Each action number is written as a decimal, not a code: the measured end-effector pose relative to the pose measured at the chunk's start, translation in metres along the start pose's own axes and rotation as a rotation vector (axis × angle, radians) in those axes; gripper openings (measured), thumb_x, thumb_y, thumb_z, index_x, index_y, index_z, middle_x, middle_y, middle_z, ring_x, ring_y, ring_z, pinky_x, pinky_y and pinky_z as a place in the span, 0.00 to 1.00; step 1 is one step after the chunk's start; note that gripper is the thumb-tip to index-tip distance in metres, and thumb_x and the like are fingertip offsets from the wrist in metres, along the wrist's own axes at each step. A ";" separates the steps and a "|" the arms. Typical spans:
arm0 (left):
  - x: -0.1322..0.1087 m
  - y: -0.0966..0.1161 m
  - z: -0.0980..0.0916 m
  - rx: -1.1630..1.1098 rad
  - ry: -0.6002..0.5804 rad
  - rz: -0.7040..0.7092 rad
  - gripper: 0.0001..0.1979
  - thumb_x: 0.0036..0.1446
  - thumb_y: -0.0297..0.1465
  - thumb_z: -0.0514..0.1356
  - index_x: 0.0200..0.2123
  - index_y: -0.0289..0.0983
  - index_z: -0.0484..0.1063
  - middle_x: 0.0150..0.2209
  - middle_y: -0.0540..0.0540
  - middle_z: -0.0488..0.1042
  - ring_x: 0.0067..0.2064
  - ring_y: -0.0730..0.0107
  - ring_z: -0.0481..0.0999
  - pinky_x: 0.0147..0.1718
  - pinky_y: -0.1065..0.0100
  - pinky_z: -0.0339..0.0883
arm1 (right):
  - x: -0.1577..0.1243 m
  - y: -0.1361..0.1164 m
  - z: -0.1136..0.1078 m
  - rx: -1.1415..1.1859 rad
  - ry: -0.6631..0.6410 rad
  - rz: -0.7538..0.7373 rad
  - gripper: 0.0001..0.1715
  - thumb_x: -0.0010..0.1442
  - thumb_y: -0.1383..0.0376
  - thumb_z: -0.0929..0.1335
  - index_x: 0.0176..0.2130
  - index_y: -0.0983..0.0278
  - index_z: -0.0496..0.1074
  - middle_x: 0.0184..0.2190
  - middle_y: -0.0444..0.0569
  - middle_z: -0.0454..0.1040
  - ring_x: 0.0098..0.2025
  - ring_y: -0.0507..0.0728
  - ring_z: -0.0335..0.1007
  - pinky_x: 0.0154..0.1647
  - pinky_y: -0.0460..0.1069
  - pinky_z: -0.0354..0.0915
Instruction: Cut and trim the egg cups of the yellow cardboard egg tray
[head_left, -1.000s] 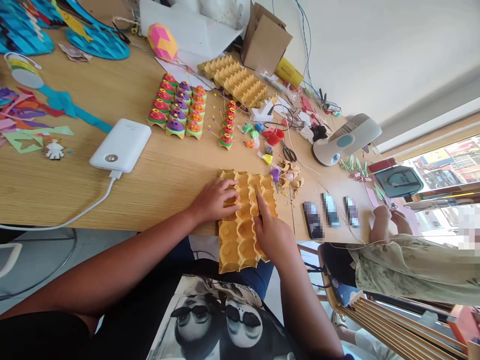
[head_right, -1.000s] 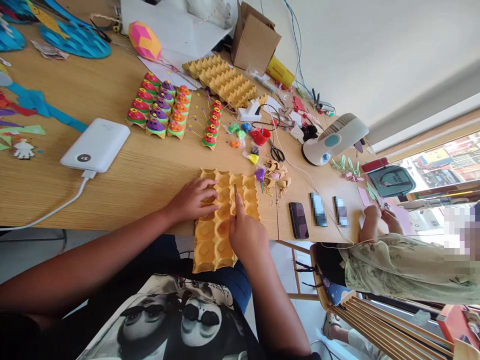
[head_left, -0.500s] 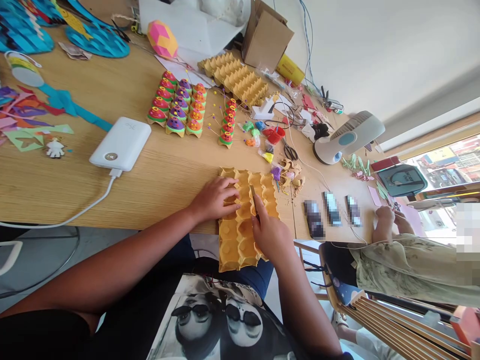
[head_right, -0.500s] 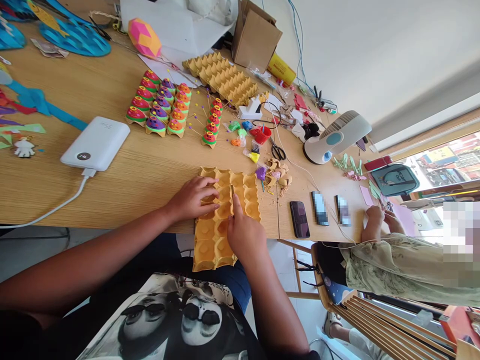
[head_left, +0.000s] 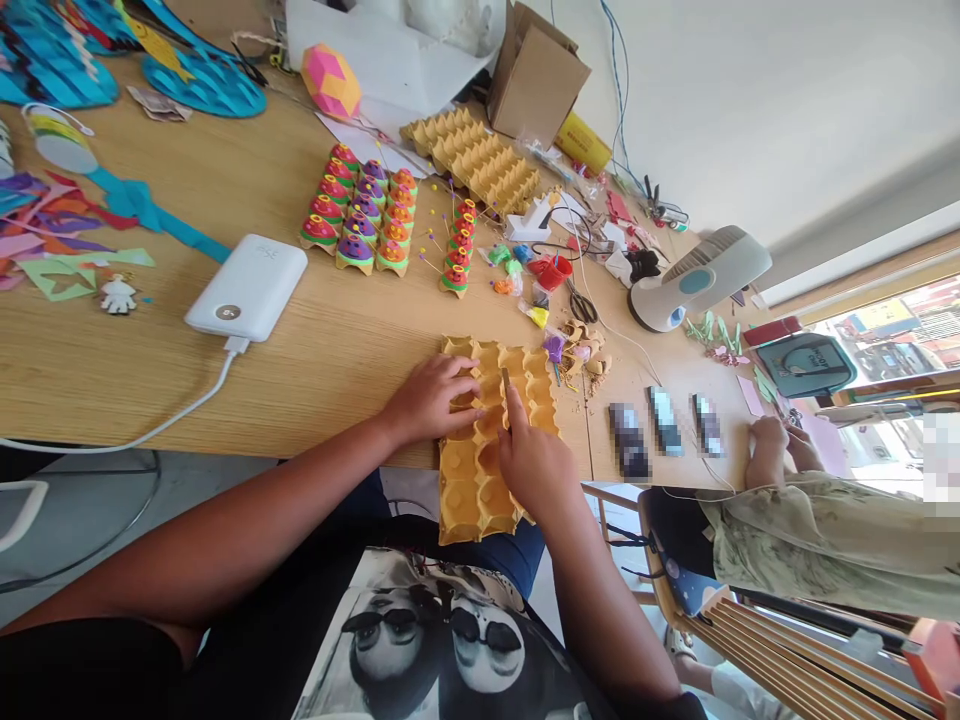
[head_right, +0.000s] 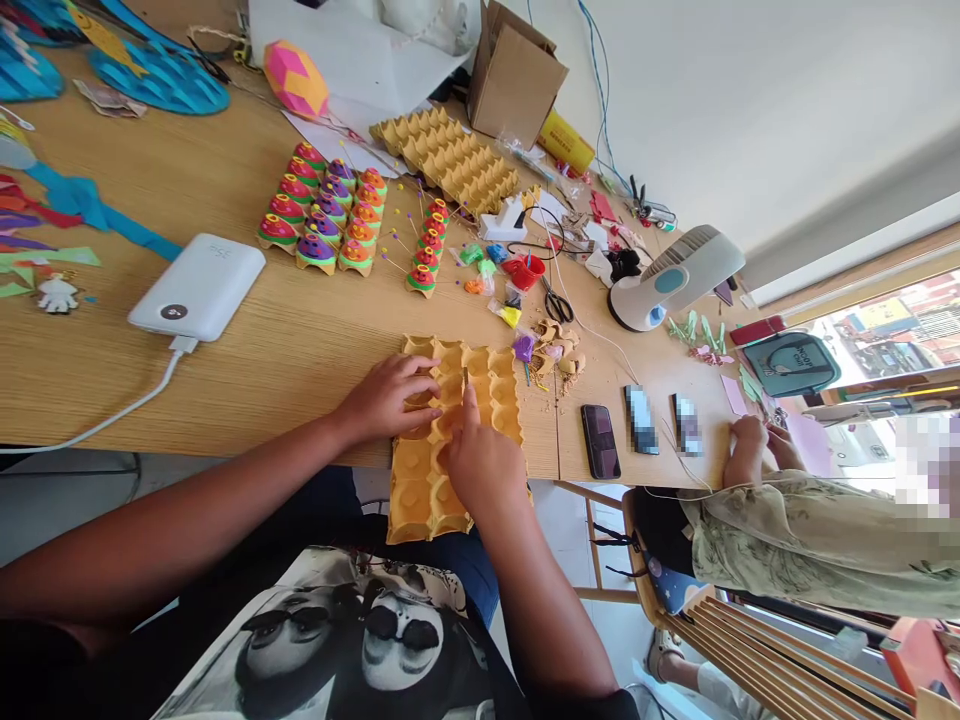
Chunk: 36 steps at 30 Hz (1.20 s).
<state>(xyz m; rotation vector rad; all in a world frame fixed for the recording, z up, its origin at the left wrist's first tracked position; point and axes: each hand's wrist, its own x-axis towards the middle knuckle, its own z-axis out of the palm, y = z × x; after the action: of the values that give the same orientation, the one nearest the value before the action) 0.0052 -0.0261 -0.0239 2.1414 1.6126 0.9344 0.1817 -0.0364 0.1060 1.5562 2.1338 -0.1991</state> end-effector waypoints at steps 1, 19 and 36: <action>0.000 0.000 0.000 -0.001 -0.001 0.000 0.17 0.61 0.48 0.64 0.42 0.43 0.80 0.61 0.43 0.71 0.60 0.50 0.71 0.58 0.48 0.67 | 0.000 0.000 0.000 -0.005 -0.002 -0.004 0.40 0.75 0.60 0.57 0.78 0.62 0.38 0.41 0.55 0.84 0.42 0.64 0.83 0.37 0.53 0.70; 0.000 -0.002 0.000 -0.031 -0.017 0.005 0.17 0.61 0.49 0.63 0.43 0.43 0.80 0.62 0.44 0.70 0.61 0.49 0.69 0.60 0.48 0.65 | 0.011 0.000 -0.002 0.049 0.012 -0.013 0.39 0.75 0.59 0.56 0.78 0.63 0.40 0.43 0.58 0.84 0.44 0.64 0.82 0.41 0.53 0.70; 0.000 0.000 -0.001 -0.018 -0.016 0.011 0.17 0.62 0.49 0.62 0.42 0.43 0.80 0.62 0.44 0.70 0.60 0.50 0.70 0.58 0.49 0.66 | 0.021 0.000 -0.007 0.035 0.012 -0.044 0.40 0.74 0.59 0.56 0.77 0.65 0.39 0.46 0.59 0.83 0.47 0.65 0.82 0.41 0.54 0.71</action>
<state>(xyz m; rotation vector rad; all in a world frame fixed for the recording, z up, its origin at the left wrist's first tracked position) 0.0044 -0.0262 -0.0237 2.1424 1.5804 0.9293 0.1744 -0.0160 0.1029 1.5349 2.1863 -0.2432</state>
